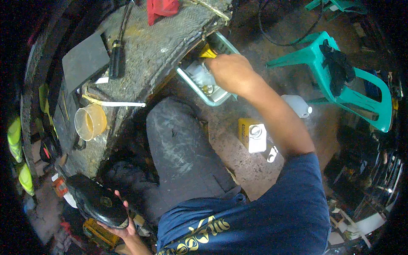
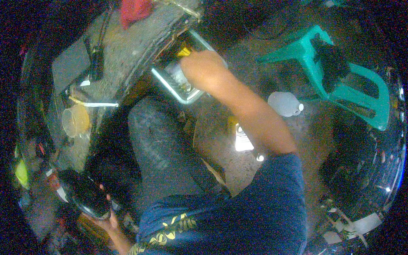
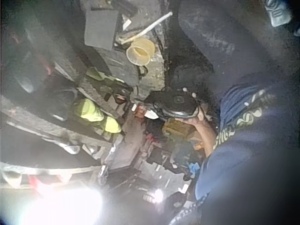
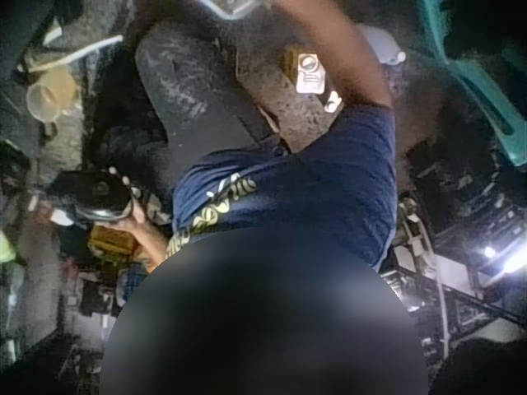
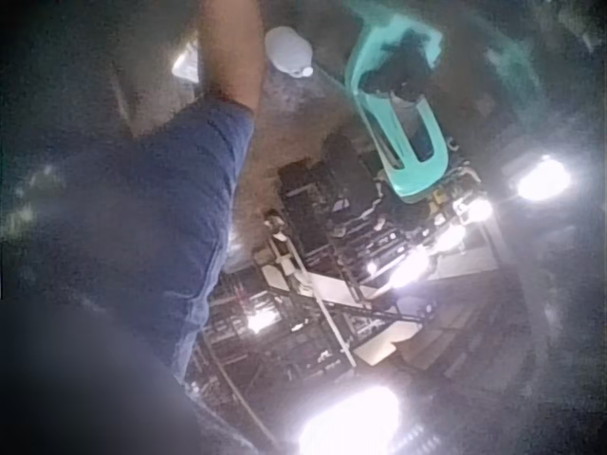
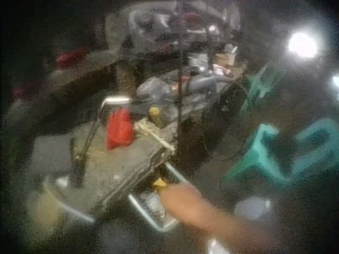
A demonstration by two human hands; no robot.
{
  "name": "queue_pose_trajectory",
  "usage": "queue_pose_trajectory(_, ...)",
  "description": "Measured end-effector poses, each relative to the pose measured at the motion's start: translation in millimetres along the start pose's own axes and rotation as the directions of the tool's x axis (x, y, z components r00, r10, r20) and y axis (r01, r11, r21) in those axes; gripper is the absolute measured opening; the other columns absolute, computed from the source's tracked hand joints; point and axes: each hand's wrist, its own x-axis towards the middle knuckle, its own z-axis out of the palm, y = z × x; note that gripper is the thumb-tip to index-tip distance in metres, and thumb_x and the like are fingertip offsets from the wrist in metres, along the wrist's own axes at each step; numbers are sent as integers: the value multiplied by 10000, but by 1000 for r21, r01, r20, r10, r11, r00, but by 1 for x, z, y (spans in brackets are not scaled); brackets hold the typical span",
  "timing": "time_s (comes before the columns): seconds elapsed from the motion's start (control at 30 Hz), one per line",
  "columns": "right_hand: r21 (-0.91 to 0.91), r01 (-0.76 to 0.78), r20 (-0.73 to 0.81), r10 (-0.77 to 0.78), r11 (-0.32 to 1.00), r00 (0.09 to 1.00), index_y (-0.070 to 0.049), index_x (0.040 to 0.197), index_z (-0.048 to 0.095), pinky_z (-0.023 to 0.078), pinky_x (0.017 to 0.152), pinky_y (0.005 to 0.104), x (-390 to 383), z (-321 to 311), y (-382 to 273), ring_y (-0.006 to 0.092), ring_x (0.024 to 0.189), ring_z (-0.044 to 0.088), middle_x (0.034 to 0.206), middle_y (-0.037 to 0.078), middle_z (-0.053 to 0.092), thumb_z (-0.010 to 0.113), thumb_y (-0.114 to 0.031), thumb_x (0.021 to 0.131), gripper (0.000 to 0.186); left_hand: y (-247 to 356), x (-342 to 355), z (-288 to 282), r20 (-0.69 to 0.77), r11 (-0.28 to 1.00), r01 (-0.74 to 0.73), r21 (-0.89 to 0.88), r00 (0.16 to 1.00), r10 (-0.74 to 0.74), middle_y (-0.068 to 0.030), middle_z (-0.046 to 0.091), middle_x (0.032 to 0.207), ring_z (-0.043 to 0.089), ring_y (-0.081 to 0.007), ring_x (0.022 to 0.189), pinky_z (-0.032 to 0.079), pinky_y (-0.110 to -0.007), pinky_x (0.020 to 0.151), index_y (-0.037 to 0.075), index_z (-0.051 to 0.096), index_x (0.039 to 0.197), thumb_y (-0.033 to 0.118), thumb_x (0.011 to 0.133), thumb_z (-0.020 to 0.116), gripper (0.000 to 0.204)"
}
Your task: The person sits on the floor and applies a yellow paste to the sole of a black shoe using a small brush. They then use a utility knife to scrape the sole and a metal tool to work on the shoe's upper. The person continues to apply paste to the sole and upper, rotating the shoe to reach different areas.
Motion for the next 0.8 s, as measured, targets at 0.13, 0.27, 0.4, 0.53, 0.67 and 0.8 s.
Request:
queue_pose_trajectory(0.13, 28, 136, 57, -137, 990, 989, -126, 1258, 695, 564, 837, 502, 13, 8, -11, 360, 989, 731, 1014, 178, 758, 605, -160, 915, 357, -1, 3, 3, 21, 999, -7, 41, 1000, 7, -243, 190, 1665, 212, -522, 1510, 413, -751, 1076, 166, 177, 1645, 478, 911, 751, 982)
queue_pose_trajectory(0.27, -40, 106, 155, -98, 994, 983, -129, 1268, 695, 557, 841, 499, 23, 5, -10, 356, 985, 733, 1026, 166, 765, 655, -298, 933, 377, -1, 3, 4, 8, 999, -3, 34, 1000, 3, -256, 200, 1658, 220, -525, 1506, 422, -744, 1075, 176, 178, 1646, 486, 915, 744, 975)
queue_pose_trajectory(0.4, -71, 17, 156, -6, 997, 988, -105, 1266, 689, 558, 837, 502, 19, 3, -1, 359, 982, 735, 1024, 165, 765, 654, -326, 947, 390, -2, 0, 2, -51, 1000, -17, 18, 999, 18, -256, 202, 1659, 221, -523, 1507, 421, -737, 1081, 175, 180, 1645, 497, 914, 741, 976)
queue_pose_trajectory(0.53, -23, 46, 9, -46, 999, 999, -88, 1234, 684, 558, 820, 510, 16, 10, -8, 358, 972, 736, 1011, 167, 765, 635, -250, 950, 330, -5, 2, 0, -69, 998, -20, 55, 997, 23, -244, 211, 1662, 242, -515, 1504, 426, -729, 1081, 171, 184, 1644, 510, 913, 738, 978)
queue_pose_trajectory(0.67, -19, 110, 72, -109, 994, 991, -108, 1232, 679, 558, 812, 516, 28, 7, -19, 379, 964, 734, 1001, 176, 762, 599, -153, 912, 333, -4, 4, 1, -12, 996, -15, 92, 1000, 17, -239, 231, 1656, 267, -508, 1497, 433, -721, 1079, 160, 176, 1645, 529, 920, 724, 981)
queue_pose_trajectory(0.8, 26, 104, 101, -107, 994, 989, -99, 1231, 683, 557, 815, 518, 16, -9, -8, 407, 964, 728, 993, 192, 755, 569, -103, 891, 358, -3, 2, 1, 49, 999, -17, 46, 999, 15, -241, 246, 1649, 276, -505, 1495, 428, -718, 1088, 140, 166, 1643, 540, 925, 712, 986)
